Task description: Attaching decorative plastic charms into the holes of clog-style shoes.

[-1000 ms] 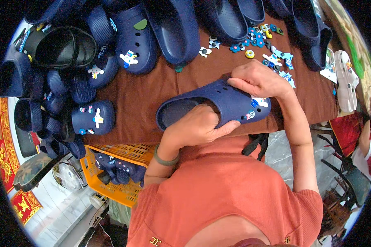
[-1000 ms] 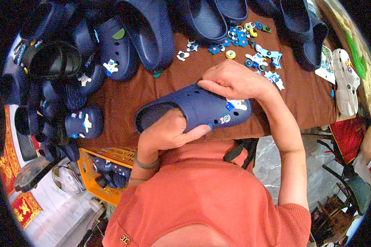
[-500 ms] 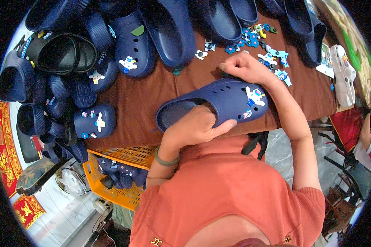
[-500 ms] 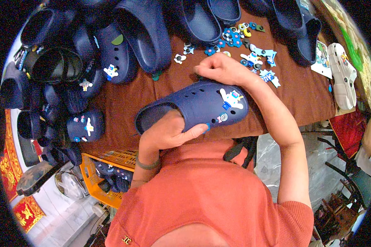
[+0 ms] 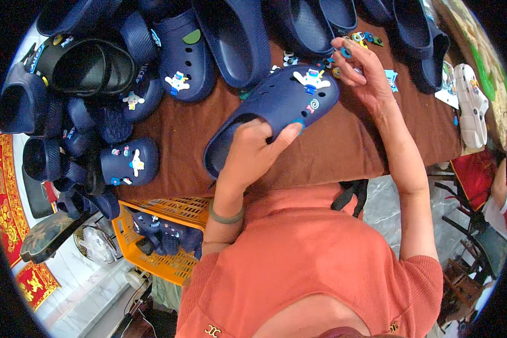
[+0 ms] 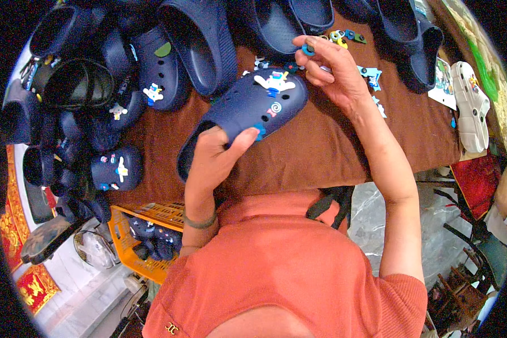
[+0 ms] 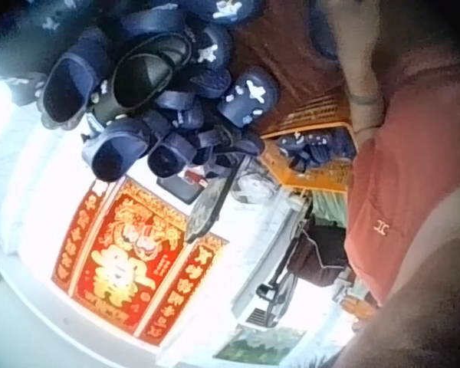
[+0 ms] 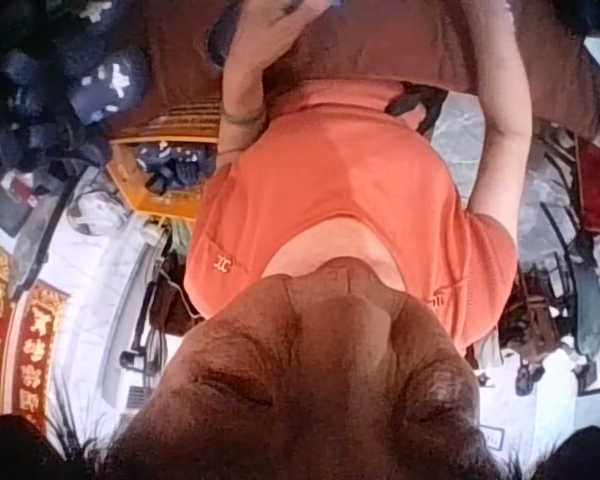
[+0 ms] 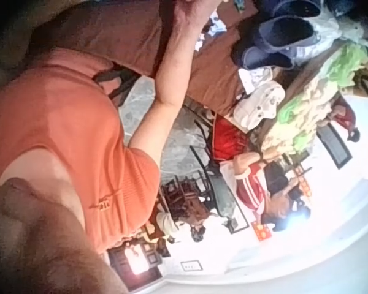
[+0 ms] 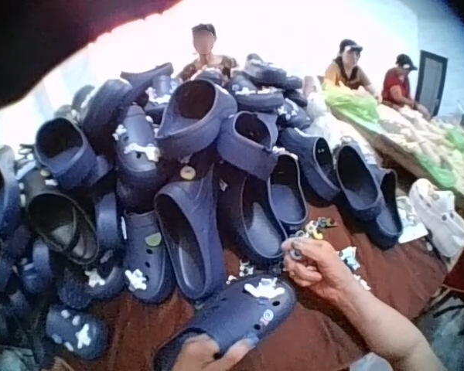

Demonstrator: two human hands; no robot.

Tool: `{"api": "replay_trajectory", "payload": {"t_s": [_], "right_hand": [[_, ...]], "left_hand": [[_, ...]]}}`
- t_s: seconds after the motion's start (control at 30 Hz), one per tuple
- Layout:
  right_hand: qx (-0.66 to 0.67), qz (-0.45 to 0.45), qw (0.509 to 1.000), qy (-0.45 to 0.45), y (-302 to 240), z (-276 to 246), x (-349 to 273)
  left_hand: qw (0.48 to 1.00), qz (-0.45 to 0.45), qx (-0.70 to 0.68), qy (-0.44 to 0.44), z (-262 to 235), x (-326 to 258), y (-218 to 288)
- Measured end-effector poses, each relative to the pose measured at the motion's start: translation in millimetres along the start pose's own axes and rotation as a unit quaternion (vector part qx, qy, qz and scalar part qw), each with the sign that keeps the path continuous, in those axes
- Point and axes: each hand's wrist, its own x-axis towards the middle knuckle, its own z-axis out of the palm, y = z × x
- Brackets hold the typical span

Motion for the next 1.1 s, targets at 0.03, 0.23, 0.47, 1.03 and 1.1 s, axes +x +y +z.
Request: {"api": "replay_trajectory", "payload": {"t_s": [0.03, 0.23, 0.47, 1.03, 1.1], "right_hand": [[0.002, -0.001, 1.0, -0.002, 2.2, -3.2, 1.2], [0.075, 0.027, 0.996, -0.046, 9.5, -1.7, -1.5], [0.115, 0.09, 0.982, -0.124, 4.1, 11.2, -12.0], [-0.74, -0.212, 0.596, -0.228, -4.5, 42.7, -41.2], [-0.735, -0.277, 0.579, -0.219, 0.2, 33.0, -40.4]], "left_hand": [[0.999, 0.006, 0.049, -0.016, 0.4, 0.7, -1.9], [0.999, 0.002, 0.028, -0.025, -0.1, 0.8, -1.0], [0.999, -0.009, 0.021, -0.036, -0.1, 1.1, -0.8], [1.0, 0.018, 0.001, -0.019, -0.5, 0.7, -4.5], [0.999, 0.002, 0.025, -0.046, -1.6, 0.6, -5.1]]}}
